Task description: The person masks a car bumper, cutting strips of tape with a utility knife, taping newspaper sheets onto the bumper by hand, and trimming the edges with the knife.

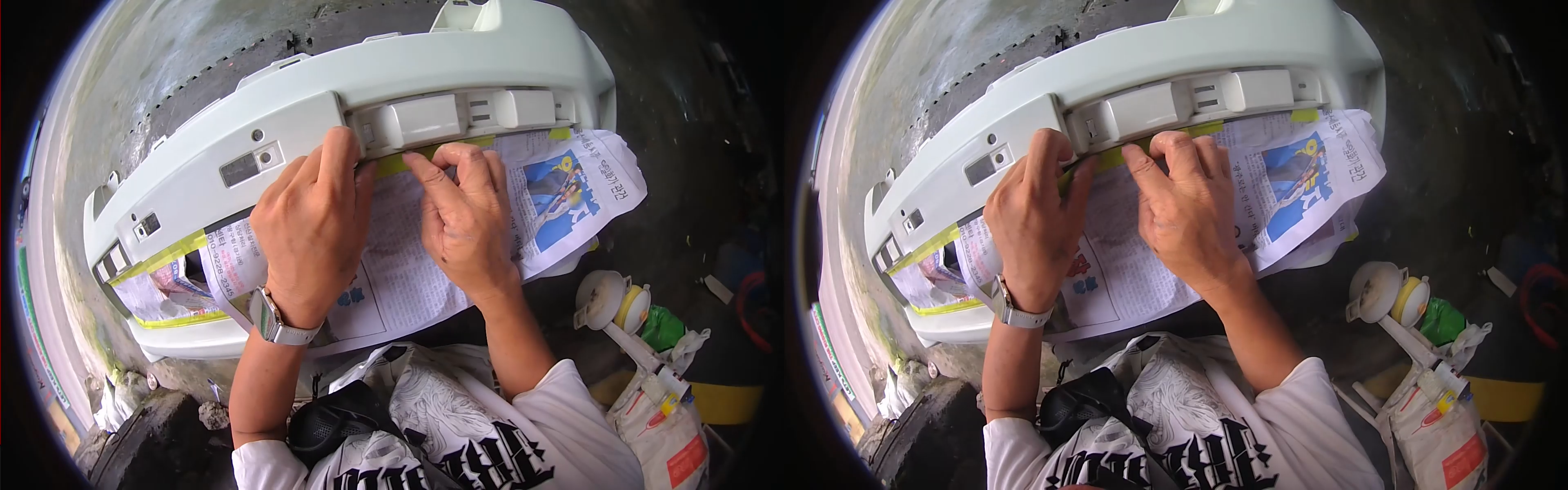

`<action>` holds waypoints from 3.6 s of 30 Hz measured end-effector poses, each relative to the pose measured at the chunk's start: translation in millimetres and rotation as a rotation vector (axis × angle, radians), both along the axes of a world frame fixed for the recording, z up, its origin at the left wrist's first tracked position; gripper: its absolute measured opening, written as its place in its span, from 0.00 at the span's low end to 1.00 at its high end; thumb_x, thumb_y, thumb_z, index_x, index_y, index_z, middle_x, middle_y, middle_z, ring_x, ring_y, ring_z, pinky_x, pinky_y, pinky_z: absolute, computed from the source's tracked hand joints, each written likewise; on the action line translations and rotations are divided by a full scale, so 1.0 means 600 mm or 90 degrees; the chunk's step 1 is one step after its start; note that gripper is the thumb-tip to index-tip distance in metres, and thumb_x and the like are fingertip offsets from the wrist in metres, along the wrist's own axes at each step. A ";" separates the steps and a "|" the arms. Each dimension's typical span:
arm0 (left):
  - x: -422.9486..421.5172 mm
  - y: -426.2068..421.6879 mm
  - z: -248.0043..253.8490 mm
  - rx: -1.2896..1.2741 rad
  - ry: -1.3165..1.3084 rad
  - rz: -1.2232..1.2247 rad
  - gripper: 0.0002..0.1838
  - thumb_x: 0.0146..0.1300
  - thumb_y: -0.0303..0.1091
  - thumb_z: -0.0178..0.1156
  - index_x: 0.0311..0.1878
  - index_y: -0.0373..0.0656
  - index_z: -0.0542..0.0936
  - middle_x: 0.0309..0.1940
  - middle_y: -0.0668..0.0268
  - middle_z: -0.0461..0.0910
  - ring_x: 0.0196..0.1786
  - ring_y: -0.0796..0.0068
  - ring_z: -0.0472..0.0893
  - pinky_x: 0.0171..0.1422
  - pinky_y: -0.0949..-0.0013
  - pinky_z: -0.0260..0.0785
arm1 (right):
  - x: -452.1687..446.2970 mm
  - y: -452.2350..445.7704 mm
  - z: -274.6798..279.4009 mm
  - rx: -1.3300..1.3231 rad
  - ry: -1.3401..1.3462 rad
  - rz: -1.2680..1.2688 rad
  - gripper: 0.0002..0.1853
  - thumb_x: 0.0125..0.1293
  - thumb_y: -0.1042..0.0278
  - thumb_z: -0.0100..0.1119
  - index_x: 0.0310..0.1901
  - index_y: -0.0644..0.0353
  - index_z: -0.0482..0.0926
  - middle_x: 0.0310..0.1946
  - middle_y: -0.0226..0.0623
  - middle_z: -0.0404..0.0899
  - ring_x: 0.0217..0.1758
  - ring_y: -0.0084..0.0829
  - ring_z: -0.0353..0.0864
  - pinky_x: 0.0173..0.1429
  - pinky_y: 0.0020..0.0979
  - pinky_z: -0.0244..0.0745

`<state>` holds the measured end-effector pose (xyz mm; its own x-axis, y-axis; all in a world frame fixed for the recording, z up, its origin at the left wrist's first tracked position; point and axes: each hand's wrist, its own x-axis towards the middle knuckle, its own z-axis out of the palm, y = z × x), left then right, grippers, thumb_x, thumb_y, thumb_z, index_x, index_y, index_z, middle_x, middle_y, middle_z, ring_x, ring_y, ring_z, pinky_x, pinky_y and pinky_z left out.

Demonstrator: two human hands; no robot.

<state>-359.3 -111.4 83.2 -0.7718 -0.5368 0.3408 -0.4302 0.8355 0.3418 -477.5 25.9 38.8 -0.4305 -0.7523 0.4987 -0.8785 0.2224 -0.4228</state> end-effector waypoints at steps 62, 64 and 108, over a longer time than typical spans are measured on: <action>0.052 0.019 0.013 0.201 0.112 0.117 0.20 0.63 0.23 0.73 0.56 0.42 0.79 0.28 0.66 0.82 0.26 0.73 0.81 0.33 0.67 0.74 | 0.018 -0.014 0.019 0.076 0.043 0.054 0.19 0.59 0.72 0.66 0.54 0.57 0.88 0.49 0.34 0.78 0.50 0.39 0.75 0.56 0.42 0.71; 0.051 0.017 0.013 0.185 0.103 0.111 0.20 0.63 0.23 0.73 0.56 0.42 0.79 0.28 0.66 0.82 0.26 0.72 0.81 0.33 0.66 0.74 | 0.018 -0.015 0.022 0.083 0.044 0.056 0.20 0.59 0.71 0.66 0.54 0.57 0.89 0.49 0.34 0.78 0.50 0.39 0.75 0.56 0.42 0.71; 0.049 0.011 0.023 0.229 0.092 0.086 0.24 0.62 0.21 0.72 0.59 0.42 0.74 0.28 0.65 0.81 0.26 0.68 0.81 0.33 0.63 0.72 | 0.037 -0.033 0.042 0.153 -0.034 0.120 0.24 0.62 0.73 0.67 0.62 0.51 0.86 0.53 0.35 0.77 0.54 0.40 0.74 0.60 0.43 0.68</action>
<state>-330.2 -104.7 97.2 -0.6442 -0.7345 0.2133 -0.4534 0.5913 0.6670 -455.4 6.1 63.9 -0.2923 -0.9152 0.2775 -0.8919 0.1562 -0.4243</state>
